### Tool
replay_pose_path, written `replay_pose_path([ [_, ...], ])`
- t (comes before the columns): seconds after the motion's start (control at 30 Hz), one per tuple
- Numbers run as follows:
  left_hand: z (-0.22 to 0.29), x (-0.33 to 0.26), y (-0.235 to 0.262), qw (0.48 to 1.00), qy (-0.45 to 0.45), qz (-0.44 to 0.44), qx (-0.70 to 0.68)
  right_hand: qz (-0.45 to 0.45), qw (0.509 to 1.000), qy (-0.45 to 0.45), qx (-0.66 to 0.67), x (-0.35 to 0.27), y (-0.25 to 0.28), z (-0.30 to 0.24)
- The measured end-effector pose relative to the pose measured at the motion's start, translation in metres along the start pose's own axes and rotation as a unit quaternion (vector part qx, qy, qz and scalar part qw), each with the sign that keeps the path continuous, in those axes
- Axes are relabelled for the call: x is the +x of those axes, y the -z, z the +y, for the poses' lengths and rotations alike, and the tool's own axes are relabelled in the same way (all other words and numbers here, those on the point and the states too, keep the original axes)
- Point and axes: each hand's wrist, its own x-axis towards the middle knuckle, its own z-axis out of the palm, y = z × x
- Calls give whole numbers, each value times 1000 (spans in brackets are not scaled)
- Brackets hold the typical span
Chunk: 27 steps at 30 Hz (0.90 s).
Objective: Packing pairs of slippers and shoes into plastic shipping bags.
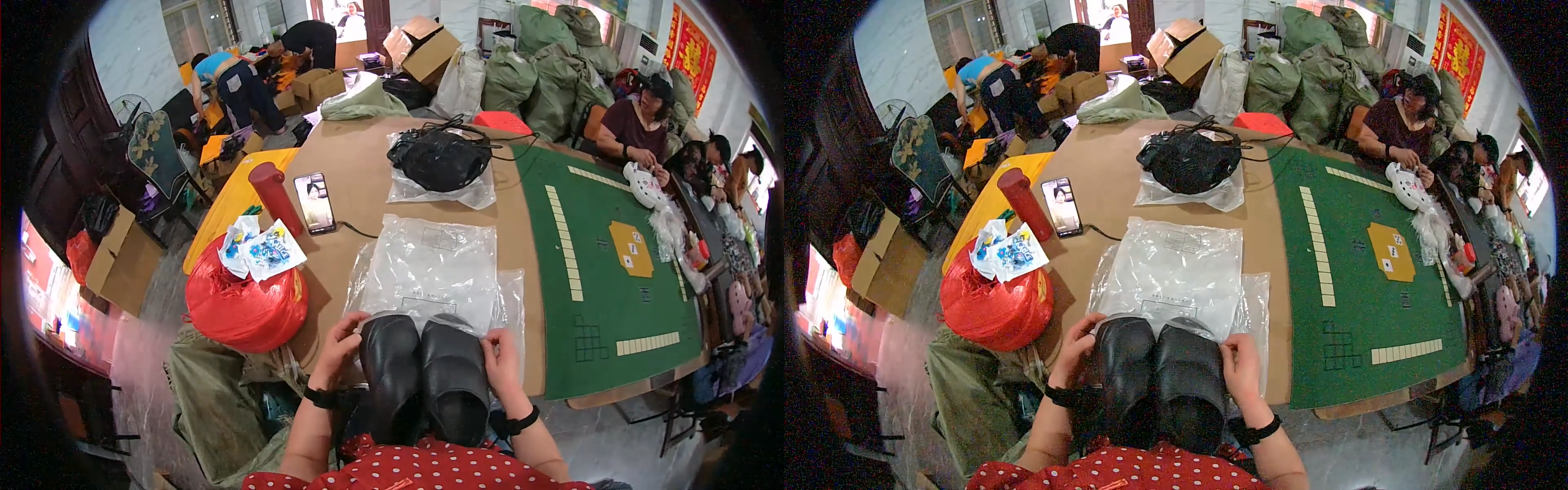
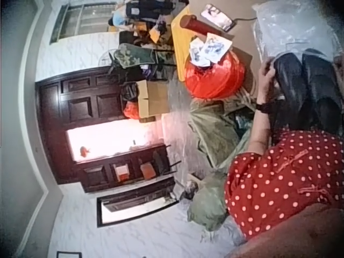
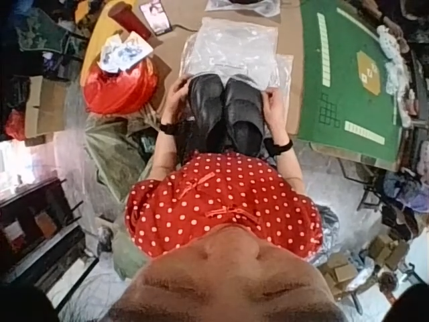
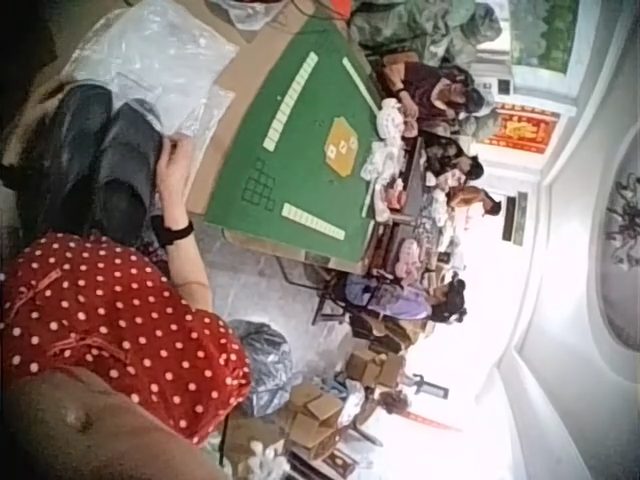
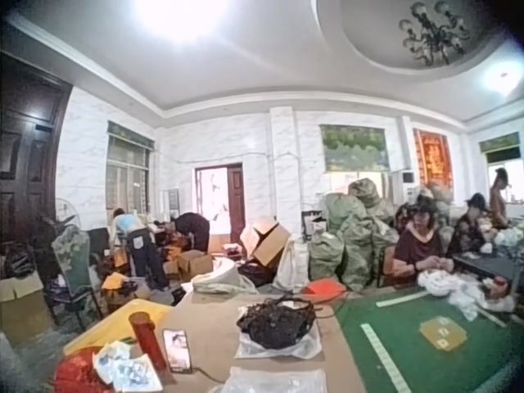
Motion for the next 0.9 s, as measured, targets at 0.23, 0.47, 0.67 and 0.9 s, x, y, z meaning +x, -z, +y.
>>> replay_pose_path([
  [0.23,5,-5,-8,997,-12,10,75,36,999,-32,19,1,1,-1],
  [0.47,7,-16,-18,974,-73,90,195,-24,993,101,-56,5,9,0],
  [0.67,15,-24,-32,922,-158,130,329,-84,982,148,-83,17,16,-11],
  [0.9,15,-26,-37,874,-220,118,417,-97,991,94,-23,14,15,-1],
])
